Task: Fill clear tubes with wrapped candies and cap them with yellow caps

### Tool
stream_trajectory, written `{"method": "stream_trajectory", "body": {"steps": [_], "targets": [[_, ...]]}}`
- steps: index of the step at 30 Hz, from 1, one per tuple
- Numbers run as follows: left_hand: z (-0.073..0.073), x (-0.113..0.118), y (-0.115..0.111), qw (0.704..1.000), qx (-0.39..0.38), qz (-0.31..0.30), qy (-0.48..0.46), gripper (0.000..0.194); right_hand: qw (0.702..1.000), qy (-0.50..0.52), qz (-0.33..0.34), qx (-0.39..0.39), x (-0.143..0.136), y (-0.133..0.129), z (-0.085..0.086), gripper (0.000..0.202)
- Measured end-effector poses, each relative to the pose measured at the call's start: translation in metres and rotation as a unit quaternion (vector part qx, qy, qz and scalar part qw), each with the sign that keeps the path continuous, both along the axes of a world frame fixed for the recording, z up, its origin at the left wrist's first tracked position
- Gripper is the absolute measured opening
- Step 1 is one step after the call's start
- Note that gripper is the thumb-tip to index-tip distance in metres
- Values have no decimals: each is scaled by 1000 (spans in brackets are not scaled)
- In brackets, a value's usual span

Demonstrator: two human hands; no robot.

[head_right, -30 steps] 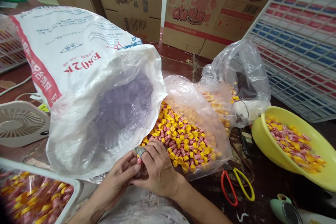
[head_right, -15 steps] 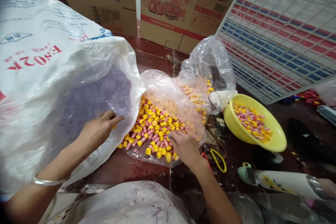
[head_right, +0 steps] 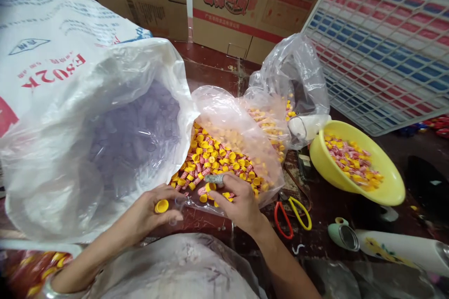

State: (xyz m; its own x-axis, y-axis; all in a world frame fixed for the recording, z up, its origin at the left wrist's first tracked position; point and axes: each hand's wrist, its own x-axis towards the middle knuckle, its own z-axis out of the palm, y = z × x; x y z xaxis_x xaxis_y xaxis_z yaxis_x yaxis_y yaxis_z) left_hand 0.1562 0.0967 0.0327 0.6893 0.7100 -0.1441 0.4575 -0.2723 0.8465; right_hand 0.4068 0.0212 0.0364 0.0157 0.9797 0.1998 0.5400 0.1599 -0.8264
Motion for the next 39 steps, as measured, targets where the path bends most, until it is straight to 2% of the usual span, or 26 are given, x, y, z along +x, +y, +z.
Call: {"method": "stream_trajectory", "body": {"steps": [2,4,7,9,11,12,15,17,18,19,20,22,23,24,25,27,28,29,32,34,36,38,39], "targets": [[-1,6,-10,997,-74,8,-29,24,998,40,33,-24,-12,3,7,15],[-1,9,-15,989,-125,26,-68,23,997,13,74,-29,-23,6,12,13],[-5,10,-18,969,-198,67,-130,28,986,-53,157,8,-33,10,16,16],[-9,12,-22,945,-261,98,-174,34,974,-98,197,54,-38,10,13,37],[-13,15,-26,914,-316,133,-216,39,964,-152,190,110,-46,9,5,65],[-15,17,-28,900,-335,151,-233,41,961,-174,167,138,-50,8,0,70],[-16,26,-33,861,-380,192,-277,43,960,-191,98,182,-65,7,-16,63],[-14,27,-33,843,-414,189,-286,41,963,-179,91,179,-72,8,-20,63],[-12,25,-31,845,-421,175,-281,40,964,-175,105,169,-72,9,-18,66],[-10,21,-28,859,-408,159,-266,38,965,-175,124,152,-69,10,-15,72],[-8,15,-23,887,-368,147,-237,35,965,-179,142,129,-63,12,-11,82],[-5,-1,-10,956,-204,163,-137,24,967,-196,138,82,-42,14,-3,97],[-3,-10,-2,975,-96,192,-62,20,970,-207,106,64,-29,15,-1,95],[-1,-19,5,975,5,222,28,18,972,-221,57,57,-14,15,0,83],[0,-26,13,958,85,247,122,21,969,-239,7,55,1,14,0,62],[1,-35,26,906,169,263,287,31,954,-292,-52,40,24,9,-2,20],[0,-36,31,885,181,254,346,35,946,-319,-54,21,31,5,-4,9],[-1,-36,34,872,185,239,385,36,939,-342,-39,-3,35,2,-5,8],[-6,-30,38,863,196,210,416,36,922,-380,42,-61,28,-8,-10,7],[-9,-28,37,874,215,203,386,35,910,-402,65,-76,18,-10,-15,10],[-12,-31,33,891,214,211,340,35,900,-426,51,-81,13,-11,-21,14],[-12,-35,25,924,159,225,265,38,906,-416,25,-74,13,-9,-24,13],[-12,-37,19,944,111,224,213,40,919,-388,13,-63,14,-8,-23,14]]}}
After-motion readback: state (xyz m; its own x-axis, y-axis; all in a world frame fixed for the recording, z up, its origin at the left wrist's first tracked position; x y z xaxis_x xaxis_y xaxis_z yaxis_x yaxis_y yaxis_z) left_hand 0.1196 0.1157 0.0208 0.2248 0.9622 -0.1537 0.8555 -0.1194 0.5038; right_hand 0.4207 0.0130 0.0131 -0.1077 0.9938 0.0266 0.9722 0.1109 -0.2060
